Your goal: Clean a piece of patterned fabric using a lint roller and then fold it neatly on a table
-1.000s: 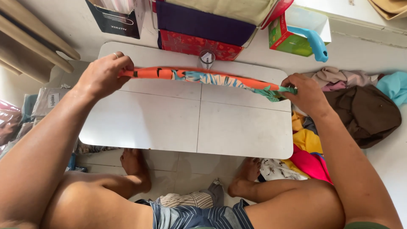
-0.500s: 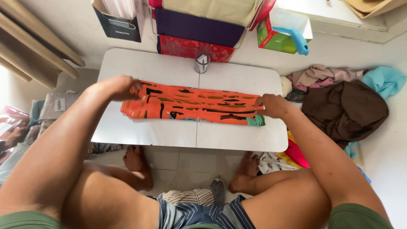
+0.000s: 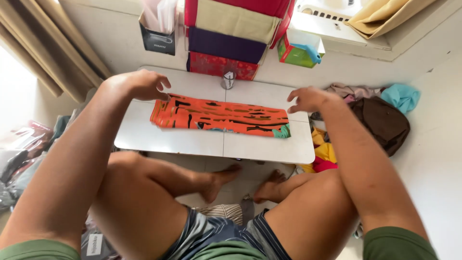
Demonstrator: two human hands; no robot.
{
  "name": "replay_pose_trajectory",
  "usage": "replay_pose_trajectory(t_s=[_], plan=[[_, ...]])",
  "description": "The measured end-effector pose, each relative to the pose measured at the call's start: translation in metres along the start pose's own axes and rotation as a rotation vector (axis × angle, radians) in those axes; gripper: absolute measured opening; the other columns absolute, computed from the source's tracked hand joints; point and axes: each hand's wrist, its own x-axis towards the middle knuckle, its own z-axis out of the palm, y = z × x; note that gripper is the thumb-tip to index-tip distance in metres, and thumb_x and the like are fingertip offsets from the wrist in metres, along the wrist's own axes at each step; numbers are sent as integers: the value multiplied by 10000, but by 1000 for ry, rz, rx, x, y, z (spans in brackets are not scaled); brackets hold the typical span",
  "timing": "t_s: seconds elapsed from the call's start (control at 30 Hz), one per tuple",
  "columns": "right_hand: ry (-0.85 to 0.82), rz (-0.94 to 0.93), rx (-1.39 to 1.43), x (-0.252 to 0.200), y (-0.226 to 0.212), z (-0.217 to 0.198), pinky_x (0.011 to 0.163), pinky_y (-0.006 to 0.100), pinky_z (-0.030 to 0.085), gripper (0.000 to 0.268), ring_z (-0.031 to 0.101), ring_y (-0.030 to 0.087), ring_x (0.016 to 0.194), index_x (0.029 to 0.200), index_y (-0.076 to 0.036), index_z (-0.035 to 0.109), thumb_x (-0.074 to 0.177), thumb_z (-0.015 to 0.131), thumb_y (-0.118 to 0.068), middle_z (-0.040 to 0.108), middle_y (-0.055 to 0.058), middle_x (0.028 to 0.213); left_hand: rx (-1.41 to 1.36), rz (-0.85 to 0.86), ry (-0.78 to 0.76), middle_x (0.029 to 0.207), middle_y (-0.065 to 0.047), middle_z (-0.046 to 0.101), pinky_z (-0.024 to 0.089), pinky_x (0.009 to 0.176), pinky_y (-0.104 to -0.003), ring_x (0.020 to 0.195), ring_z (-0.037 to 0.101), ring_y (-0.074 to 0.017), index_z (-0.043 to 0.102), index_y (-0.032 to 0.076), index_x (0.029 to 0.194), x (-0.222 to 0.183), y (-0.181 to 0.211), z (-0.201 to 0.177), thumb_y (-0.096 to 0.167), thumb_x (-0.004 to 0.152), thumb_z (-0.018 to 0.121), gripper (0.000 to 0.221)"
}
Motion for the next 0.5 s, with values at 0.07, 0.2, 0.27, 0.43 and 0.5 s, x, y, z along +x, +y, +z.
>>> replay_pose_trajectory(t_s=[0.07,0.2,0.27,0.43,0.5], plan=[[24,-18,-46,-47,-38,-39,1055,479,519,511,648,318,1234,1308,-293,686,832,761,-462,745,81,1242,-77,-9,-1,1314,-51,727,516,1065,-489,1266,644,-316,666,253,1353,-39,10,-13,551,863,723,576],[76,-98,-79,-112,-95,-75,1053,496,514,458,589,335,1286,1314,-318,662,878,710,-451,716,50,1280,-281,-23,-14,1371,-158,694,477,1110,-529,1294,626,-373,653,125,1376,-89,26,-30,405,926,683,531],[48,-94,-57,-100,-87,-59,1038,488,524,447,613,320,1257,1301,-318,675,875,717,-448,729,42,1255,-304,-25,-16,1386,-158,685,475,1116,-530,1299,622,-373,655,121,1369,-86,15,-26,412,930,678,527],[-10,-58,-110,-31,-30,8,1014,457,551,462,650,259,1215,1272,-365,676,831,734,-492,744,-15,1218,-369,-45,-5,1396,-142,676,477,1114,-518,1294,625,-350,664,125,1347,-73,0,-21,402,955,668,481],[-92,-96,-103,-1,-7,41,1093,454,502,539,637,311,1261,1338,-315,662,839,707,-513,749,30,1256,-377,-40,18,1374,-140,688,457,1127,-530,1308,600,-388,670,131,1351,-66,-3,-13,357,988,631,429]])
